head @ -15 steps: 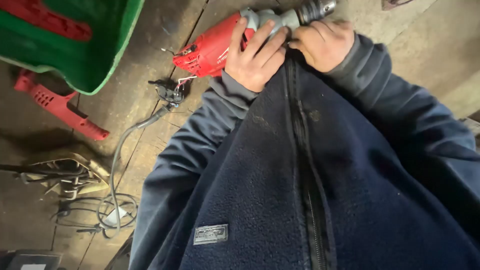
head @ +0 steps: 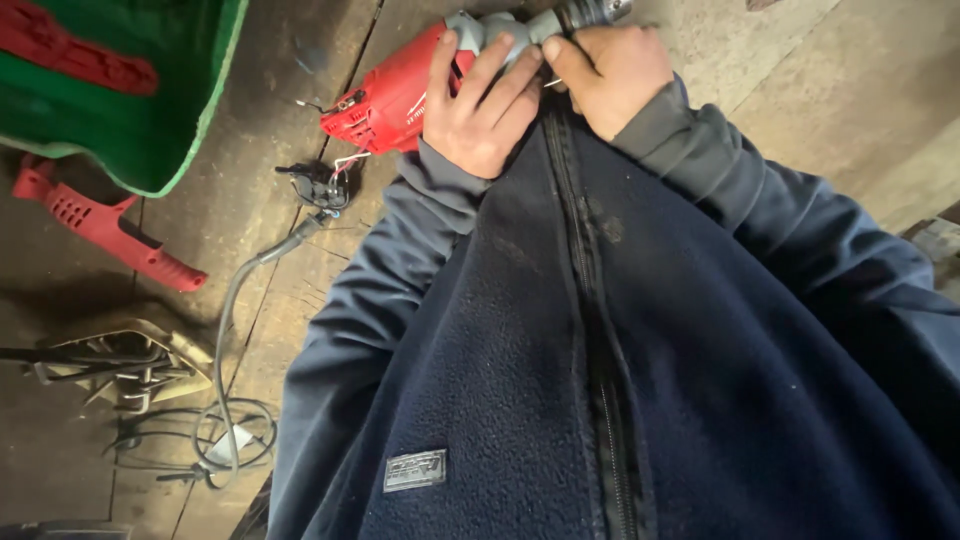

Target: Repairing or maintaining a Milwaukee power tool using a small tool to manipulate parts.

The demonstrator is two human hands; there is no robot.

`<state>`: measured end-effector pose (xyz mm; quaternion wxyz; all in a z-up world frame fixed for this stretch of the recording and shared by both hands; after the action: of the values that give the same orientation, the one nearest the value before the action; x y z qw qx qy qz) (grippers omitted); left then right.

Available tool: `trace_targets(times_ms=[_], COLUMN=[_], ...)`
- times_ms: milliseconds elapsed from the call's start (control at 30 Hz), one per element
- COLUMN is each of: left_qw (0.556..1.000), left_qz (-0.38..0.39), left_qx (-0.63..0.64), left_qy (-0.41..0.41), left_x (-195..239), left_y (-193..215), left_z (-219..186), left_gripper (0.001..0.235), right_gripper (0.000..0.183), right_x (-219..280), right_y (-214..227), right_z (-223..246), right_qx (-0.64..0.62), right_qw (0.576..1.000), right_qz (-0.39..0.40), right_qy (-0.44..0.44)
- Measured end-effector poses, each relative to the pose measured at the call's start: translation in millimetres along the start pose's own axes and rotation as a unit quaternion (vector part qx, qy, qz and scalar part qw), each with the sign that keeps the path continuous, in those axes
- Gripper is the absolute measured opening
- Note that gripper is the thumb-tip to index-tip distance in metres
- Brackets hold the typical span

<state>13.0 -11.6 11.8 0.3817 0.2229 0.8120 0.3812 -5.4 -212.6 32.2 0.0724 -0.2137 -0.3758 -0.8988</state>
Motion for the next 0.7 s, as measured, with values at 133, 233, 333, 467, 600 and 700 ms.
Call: trace_targets(times_ms=[133,233,333,467,600,700], left_qw=[1.000,0.999,0.997,0.983,0.923,0.880], left_qz=[-0.008,-0.010,-0.001,0.098,0.071,0.082], left_qx=[0.012,0.050,0.054,0.155,0.308,0.366], left_qy=[0.001,-0.008,-0.051,0.007,0.220,0.292], left_x=[-1.7,0.1,-0.1,5.5,30.9,37.8], left_y=[5.3,18.0,35.3,38.7,14.2,8.8], left_z=[1.2,-3.9,-13.3,-21.3,-30.4,-33.1], left_gripper=[0.023,0.022,0.025,0.024,0.011,0.012], right_gripper=[0.028,0.019,0.018,0.017,0.032,0.028], right_x=[15.0,29.3,35.4,40.2,36.3,26.7], right_y=[6.3,10.7,18.2,12.8,9.3,11.5], right_z=[-10.1,-20.8,-27.1,-40.6,-36.9,-30.7], right_qx=[-0.008,-0.029,-0.025,-0.127,-0.152,-0.081], right_qw=[1.000,0.991,0.979,0.967,0.964,0.952], right_qz=[0.025,0.036,0.075,0.154,0.153,0.155], right_qy=[-0.004,0.124,0.186,0.157,0.155,0.250])
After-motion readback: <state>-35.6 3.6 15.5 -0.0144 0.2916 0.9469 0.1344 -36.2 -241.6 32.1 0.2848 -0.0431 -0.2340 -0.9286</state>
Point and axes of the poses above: each hand's wrist, its own x-axis away from the middle knuckle, its own y-axis out of the back of the hand, z = x × y, the point moved 2 cm from there along -x, towards the middle knuckle, and after that the axes turned 2 degrees about -y, right-handed, at the moved point
